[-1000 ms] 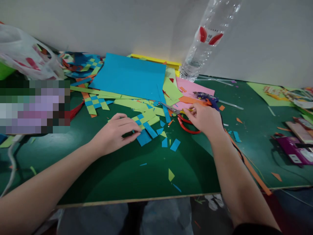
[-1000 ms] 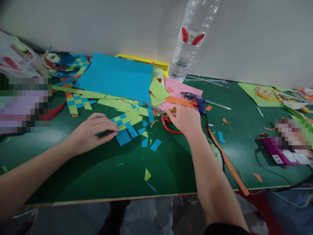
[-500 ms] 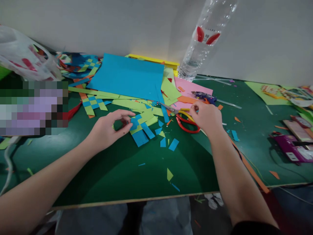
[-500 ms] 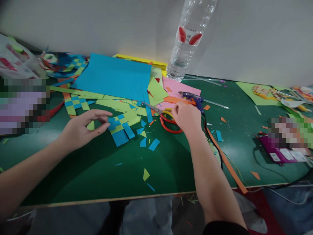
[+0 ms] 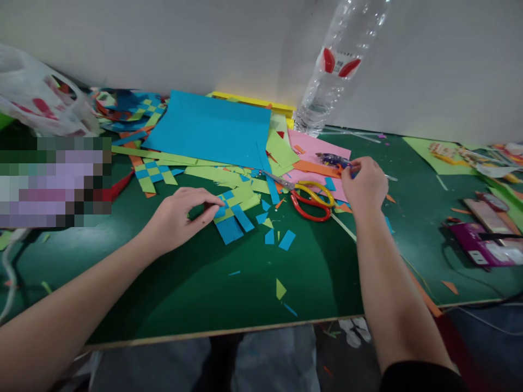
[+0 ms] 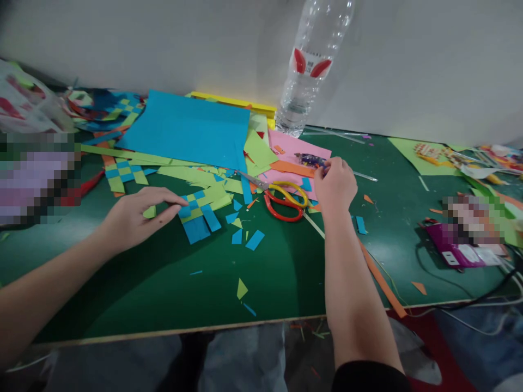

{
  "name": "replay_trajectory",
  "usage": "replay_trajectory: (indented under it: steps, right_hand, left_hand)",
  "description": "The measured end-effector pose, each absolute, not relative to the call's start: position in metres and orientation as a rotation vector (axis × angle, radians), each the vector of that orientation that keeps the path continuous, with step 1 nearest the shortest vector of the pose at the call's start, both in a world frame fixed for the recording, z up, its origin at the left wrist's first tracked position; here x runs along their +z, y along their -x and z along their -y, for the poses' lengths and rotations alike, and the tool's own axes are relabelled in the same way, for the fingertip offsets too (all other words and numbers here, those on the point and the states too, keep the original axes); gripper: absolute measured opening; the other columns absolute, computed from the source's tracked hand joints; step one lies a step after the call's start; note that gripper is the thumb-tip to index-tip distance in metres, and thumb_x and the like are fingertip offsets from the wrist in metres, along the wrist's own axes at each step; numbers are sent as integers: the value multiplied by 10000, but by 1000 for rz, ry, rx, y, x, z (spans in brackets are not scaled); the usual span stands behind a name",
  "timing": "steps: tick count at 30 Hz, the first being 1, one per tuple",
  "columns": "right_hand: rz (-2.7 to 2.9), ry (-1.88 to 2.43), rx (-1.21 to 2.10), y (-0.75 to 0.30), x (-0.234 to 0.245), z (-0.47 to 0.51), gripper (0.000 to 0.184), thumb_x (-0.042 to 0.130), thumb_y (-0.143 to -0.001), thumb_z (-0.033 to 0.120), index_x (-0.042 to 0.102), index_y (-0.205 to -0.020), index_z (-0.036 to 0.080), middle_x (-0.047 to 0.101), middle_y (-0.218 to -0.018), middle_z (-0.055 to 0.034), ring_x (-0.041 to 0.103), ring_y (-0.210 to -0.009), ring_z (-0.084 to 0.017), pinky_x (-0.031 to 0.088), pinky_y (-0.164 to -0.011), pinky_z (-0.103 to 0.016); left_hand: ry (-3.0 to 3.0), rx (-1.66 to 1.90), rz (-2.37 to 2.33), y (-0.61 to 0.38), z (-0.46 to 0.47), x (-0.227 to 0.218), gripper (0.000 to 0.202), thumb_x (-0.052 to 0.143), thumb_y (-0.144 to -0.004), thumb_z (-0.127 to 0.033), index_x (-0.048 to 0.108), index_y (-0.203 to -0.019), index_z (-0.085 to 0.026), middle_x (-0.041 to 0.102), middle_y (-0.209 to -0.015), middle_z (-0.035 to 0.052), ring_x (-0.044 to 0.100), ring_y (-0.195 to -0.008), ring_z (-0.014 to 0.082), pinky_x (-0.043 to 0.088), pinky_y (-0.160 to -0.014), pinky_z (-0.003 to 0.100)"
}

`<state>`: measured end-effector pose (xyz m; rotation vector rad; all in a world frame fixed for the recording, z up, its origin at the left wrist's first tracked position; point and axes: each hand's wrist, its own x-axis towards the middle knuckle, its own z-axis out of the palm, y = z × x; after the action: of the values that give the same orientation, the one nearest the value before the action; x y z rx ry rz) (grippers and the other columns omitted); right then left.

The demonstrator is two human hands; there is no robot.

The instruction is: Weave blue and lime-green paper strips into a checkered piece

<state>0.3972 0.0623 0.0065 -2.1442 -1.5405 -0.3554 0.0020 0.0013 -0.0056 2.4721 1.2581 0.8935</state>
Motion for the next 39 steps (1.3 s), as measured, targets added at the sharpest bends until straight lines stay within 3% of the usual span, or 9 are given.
replay_trajectory:
  steps: [6, 14, 23, 33, 39]
  right_hand:
    - [1523, 2270, -363, -410, -15, -70, 373, 512, -850, 281, 623, -1127, 57, 623, -1200, -261, 552, -1140, -387, 469, -890, -512]
    - [1554, 2341, -293, -427, -32, -79, 435, 400, -908, 253, 630, -1101, -60, 611, -1164, -334, 545, -1141, -382, 397, -998, -524]
    - [1493, 2309, -236, -423, -35, -84, 366, 389, -872, 163, 574, -1142, -2, 590, -1165, -303, 533, -1188, -384, 402, -1006, -575]
    - [1318, 2243, -172, -415, -20, -79, 327, 405, -914, 162, 506, -1209, 63, 571, -1252, -268, 596, -1179, -348, 461, -985, -513]
    - [1325, 2219, -151, -403, -12, -77, 372, 397, -903, 140, 478, -1263, 95, 594, -1281, -241, 576, -1232, -344, 399, -1034, -540]
  left_hand:
    - [-2505, 908, -1249, -1, -2, -2, 186, 555, -964, -332, 706, -936, -226, 759, -884, 28, 671, -884, 181, 507, -795, 301]
    - [-2434, 922, -1263, 1, -2, -2, 230, 542, -965, -336, 729, -919, -210, 765, -876, 43, 671, -910, 195, 502, -802, 316]
    - [-2495, 987, -1160, 1, -4, -2, 214, 552, -968, -279, 739, -911, -194, 753, -793, 25, 666, -785, 174, 478, -826, 330]
    - [-2538, 997, -1168, 1, -6, -3, 201, 561, -961, -283, 733, -886, -211, 759, -791, 21, 682, -770, 181, 496, -805, 337]
    - [-2514, 1010, -1204, 1, -6, -7, 148, 621, -933, -322, 749, -957, -252, 776, -843, 6, 691, -802, 177, 519, -801, 332]
